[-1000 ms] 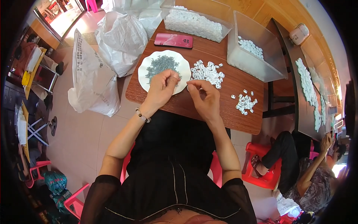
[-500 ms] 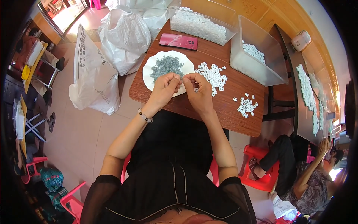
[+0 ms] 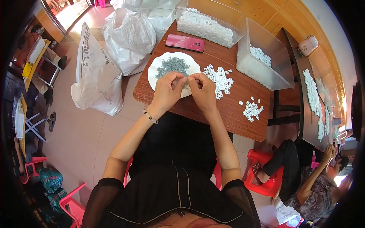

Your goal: Inserting small metal pins into plastic ring-like components to assemble them.

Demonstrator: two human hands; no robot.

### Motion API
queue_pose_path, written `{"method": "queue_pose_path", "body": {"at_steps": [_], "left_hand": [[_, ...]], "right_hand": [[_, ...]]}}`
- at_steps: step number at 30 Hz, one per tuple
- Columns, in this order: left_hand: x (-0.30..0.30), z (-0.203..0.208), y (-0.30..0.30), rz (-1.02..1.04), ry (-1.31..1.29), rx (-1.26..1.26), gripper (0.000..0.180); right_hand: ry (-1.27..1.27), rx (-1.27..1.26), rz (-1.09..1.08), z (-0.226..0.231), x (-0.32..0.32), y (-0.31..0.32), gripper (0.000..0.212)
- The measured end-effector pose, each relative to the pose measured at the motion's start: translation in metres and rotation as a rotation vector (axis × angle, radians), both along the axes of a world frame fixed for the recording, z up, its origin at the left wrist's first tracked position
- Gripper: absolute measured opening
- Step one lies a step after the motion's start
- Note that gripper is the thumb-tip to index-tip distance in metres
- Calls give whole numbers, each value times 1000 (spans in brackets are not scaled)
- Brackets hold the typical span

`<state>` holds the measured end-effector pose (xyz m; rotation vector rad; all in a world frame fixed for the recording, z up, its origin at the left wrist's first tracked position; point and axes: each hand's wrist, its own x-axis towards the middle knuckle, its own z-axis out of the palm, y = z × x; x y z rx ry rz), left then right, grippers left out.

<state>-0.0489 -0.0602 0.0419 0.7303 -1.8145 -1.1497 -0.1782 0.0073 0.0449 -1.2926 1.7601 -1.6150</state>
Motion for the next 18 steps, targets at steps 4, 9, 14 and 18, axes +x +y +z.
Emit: {"method": "queue_pose_path", "body": {"at_steps": [4,9,14,18], "left_hand": [[-1,-8,-4,13,-4,-69,15],[-3,-15,-9,-131,229,469,19],[-4,-11,-13,-73,262,574,19],[-1,-20,-21,-57,145,462,16]], "right_hand": [[57,14,-9,-3,2,-1,17],[214,-37,-27,-3,7,-1,13],[280,-76,-45,-2,5,-1,10],[304,-62,-49,1,1,-4,10]]}}
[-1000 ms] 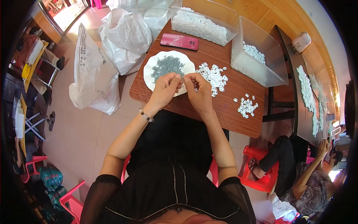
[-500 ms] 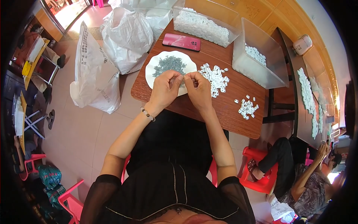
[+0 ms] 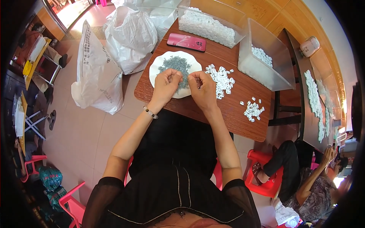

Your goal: Inserting small metal pins into plastic ring-like components to assemble them.

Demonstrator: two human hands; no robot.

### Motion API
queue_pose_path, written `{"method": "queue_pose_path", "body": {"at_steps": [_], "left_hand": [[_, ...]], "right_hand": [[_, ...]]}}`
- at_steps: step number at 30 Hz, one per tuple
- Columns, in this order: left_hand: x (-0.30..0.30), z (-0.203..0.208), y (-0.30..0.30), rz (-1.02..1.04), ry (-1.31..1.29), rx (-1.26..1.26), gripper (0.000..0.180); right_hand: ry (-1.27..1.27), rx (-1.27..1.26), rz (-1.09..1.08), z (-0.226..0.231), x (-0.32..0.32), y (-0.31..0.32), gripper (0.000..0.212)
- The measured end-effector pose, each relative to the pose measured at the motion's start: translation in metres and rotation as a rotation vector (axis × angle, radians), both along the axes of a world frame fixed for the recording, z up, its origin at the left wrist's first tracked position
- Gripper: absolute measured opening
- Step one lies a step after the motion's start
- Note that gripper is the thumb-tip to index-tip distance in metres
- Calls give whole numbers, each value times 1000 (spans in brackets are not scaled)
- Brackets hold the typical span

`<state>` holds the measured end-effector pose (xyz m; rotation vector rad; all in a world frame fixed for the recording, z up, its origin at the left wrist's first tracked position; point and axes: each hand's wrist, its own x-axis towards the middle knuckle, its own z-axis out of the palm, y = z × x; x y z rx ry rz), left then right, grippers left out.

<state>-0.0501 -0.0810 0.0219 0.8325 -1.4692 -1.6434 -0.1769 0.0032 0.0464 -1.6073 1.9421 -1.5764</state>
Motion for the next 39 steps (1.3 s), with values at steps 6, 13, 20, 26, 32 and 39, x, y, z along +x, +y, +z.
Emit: {"method": "queue_pose_path", "body": {"at_steps": [6,13,20,26,32,39], "left_hand": [[-1,2,3,134,-197,-367,17],[2,11,30,-149,-29,-24,16],[37,125,106,-531,351,-163,17],[39,164,144,-960,1117,-172,30],[18,166,145,-992,1207,-192,30],[17,165,145,-1047,1169,-178,34]], "right_hand": [[-58,-9,-14,-6,-3,1,11],[-93,-41,-59,-1,-1,33,8],[-183,-74,-128,1,-9,85,5],[-192,-30,-151,3,-8,116,3],[-250,-48,-134,1,-6,127,5],[-286,-33,-140,1,-3,131,4]]}}
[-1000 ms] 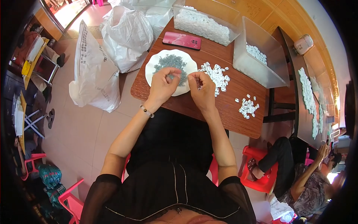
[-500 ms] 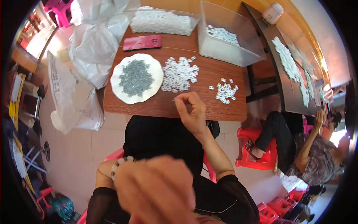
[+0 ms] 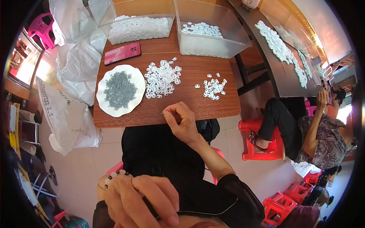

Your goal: Inserting small metal pins into plastic ring-like components to assemble them.

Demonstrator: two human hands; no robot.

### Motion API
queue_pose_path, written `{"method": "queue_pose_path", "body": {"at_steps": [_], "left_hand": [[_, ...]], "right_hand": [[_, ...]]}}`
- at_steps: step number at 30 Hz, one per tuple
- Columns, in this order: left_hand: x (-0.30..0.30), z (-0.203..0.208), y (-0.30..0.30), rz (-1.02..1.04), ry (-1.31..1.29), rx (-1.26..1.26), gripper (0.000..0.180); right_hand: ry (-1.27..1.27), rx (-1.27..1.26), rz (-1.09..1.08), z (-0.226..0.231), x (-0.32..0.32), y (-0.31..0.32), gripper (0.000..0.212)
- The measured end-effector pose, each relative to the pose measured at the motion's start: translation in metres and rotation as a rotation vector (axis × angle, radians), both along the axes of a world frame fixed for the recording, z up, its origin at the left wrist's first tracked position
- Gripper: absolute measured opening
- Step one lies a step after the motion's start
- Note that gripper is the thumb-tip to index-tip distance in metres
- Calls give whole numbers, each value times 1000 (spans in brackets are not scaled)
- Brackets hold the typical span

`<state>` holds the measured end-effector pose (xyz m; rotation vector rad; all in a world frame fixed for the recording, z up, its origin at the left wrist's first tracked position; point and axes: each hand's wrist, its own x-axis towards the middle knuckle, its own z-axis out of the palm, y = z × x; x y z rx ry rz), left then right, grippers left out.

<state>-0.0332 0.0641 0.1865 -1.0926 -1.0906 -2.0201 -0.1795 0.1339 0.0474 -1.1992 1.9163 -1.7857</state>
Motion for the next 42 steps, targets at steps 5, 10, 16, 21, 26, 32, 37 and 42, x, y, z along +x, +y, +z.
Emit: {"method": "queue_pose_path", "body": {"at_steps": [5,10,16,21,26,32,37,42], "left_hand": [[4,3,-4,-74,-34,-26,34],[2,-14,-11,143,-281,2,16],[-41,-102,-30,676,-1125,90,11],[-50,-128,-27,576,-1187,108,21],[-47,-137,-29,534,-1187,115,21],[-45,-132,-26,470,-1173,167,22],[-44,-136,-27,382,-1252,179,23],[-47,-143,-26,378,-1243,213,23]], "right_hand": [[37,26,-1,-1,-3,5,4],[24,0,13,3,0,2,3],[87,-50,-87,6,-12,12,1],[66,-59,-87,15,-12,15,3],[288,-75,-92,15,-12,13,5],[434,-64,-102,13,-11,16,11],[392,-53,-114,9,-10,18,11],[398,-43,-116,7,-11,18,10]]}}
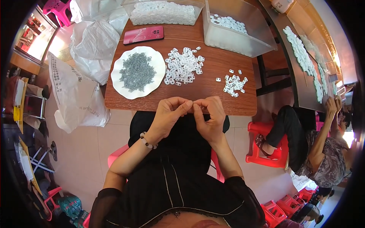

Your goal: Inserting small metal pins into plastic ring-like components to assemble them.

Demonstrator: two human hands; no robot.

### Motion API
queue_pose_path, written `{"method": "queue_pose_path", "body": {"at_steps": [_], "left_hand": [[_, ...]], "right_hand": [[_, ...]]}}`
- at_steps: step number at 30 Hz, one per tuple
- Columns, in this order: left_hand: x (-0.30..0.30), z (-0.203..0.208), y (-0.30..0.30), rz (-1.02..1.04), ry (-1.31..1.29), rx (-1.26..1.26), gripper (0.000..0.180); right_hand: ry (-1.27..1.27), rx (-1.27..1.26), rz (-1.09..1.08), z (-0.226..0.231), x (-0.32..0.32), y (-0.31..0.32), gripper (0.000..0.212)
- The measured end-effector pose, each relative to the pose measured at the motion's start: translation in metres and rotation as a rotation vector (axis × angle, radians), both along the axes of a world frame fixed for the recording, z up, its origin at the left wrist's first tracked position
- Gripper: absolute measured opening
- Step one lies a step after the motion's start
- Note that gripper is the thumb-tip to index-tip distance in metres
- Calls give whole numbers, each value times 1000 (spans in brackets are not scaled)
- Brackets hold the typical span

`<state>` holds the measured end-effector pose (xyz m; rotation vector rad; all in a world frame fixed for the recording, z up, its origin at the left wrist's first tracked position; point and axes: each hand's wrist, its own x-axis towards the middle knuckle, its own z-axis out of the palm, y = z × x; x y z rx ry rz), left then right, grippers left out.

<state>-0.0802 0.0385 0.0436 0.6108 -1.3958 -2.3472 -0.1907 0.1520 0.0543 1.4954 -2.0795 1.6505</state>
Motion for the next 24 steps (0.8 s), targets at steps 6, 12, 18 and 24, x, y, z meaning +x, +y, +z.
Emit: {"method": "queue_pose_path", "body": {"at_steps": [6,12,18,24], "left_hand": [[4,0,-4,85,-49,44,18],[7,-2,-13,141,-31,52,17],[11,-7,-15,132,-47,38,18],[15,-8,-17,142,-72,36,20]], "right_hand": [[-492,51,26,11,11,7,19],[-1145,125,856,54,10,22,11],[-1483,152,1431,104,40,10,17],[-1671,126,1847,142,44,2,20]]}}
